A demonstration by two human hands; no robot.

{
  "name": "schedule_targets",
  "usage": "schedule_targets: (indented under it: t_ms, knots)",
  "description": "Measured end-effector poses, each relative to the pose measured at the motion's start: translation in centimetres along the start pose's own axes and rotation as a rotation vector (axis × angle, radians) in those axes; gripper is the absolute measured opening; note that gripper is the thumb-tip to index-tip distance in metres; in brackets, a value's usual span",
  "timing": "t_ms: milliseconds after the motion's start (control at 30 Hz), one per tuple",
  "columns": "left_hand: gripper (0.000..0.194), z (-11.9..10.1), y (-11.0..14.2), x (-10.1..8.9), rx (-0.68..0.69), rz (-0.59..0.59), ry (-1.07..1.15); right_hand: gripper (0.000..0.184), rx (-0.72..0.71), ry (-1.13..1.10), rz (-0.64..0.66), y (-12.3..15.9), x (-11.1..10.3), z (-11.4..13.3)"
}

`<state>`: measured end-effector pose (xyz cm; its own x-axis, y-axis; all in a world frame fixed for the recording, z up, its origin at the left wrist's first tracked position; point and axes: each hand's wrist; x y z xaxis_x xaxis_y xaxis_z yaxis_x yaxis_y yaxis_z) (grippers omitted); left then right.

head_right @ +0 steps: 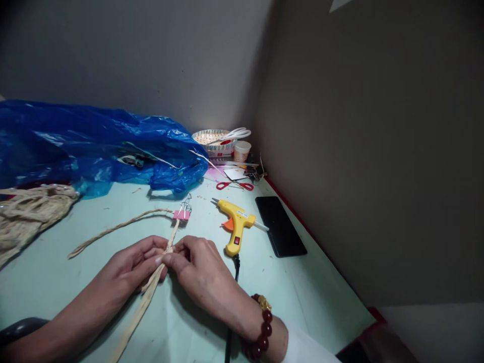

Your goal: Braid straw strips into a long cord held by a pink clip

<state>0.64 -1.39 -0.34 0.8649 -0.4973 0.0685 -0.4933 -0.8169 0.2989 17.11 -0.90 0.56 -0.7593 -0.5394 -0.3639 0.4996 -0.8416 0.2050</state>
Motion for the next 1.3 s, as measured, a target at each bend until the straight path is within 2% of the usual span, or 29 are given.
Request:
schedule_targets:
  t_ms: [100, 167, 233, 333, 433, 533, 633, 733, 867, 933, 1000, 1033, 1200, 1300]
  knots:
    - [0.03, 0.2, 0.0, 0.0, -0.016, -0.025, 0.036, 0.022, -0.005, -0.056, -0.005, -0.1, 0.3, -0.2]
    - [0.029, 0.3, 0.1, 0.0, -0.002, -0.029, -0.02, 0.021, -0.018, -0.085, -0.027, -0.2, 0.5, -0.2]
    - [0.024, 0.1, 0.3, 0.0, 0.011, -0.032, -0.167, 0.019, -0.015, -0.09, -0.053, -0.3, 0.7, -0.1]
    - [0.018, -0.4, 0.7, -0.2, 0.001, -0.051, -0.51, 0.019, 0.005, -0.066, -0.09, -0.3, 0.8, 0.1]
    - [0.024, -1.0, 1.2, -0.6, 0.009, -0.076, -0.781, 0.02, -0.002, -0.033, -0.116, -0.3, 0.8, 0.2]
    - [0.029, -1.4, 1.6, -0.7, 0.04, -0.131, -0.955, 0.02, -0.017, 0.041, -0.15, -0.2, 0.8, 0.3]
    - [0.032, -1.3, 1.8, -0.2, 0.092, -0.165, -0.982, 0.021, -0.056, 0.099, -0.185, -0.1, 0.9, 0.2]
    - [0.03, -0.5, 1.9, 0.8, 0.19, -0.187, -0.94, 0.02, -0.09, 0.064, -0.183, -0.1, 1.1, 0.0]
    - [0.014, 1.7, 1.9, 1.4, 0.518, -0.277, -1.173, 0.018, -0.044, -0.197, -0.081, -0.2, 0.9, -0.6]
    - [0.025, 2.4, 2.0, 1.4, 0.723, -0.283, -1.356, 0.018, -0.014, -0.308, -0.035, -0.3, 0.7, -0.7]
    - [0.037, 2.8, 2.1, 1.4, 0.845, -0.278, -1.544, 0.017, 0.007, -0.371, -0.004, -0.2, 0.5, -0.5]
    - [0.039, 2.8, 2.3, 1.5, 0.855, -0.276, -1.622, 0.016, 0.017, -0.392, 0.006, -0.2, 0.4, -0.4]
    - [0.036, 2.4, 2.8, 2.6, 0.714, -0.269, -1.851, 0.017, 0.034, -0.471, 0.034, -0.1, 0.2, 0.2]
    - [0.035, 2.2, 2.7, 2.6, 0.792, -0.242, -1.856, 0.011, 0.041, -0.543, 0.028, -0.2, 0.5, -0.1]
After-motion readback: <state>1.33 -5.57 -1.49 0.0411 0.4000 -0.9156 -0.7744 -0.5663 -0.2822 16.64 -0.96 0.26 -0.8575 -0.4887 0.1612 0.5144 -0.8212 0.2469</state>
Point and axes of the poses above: each hand's wrist, its own y-axis away from the middle knuckle, its own x-axis out of the palm, z = x × y, and after that the axes turned 12 degrees about z, right-handed
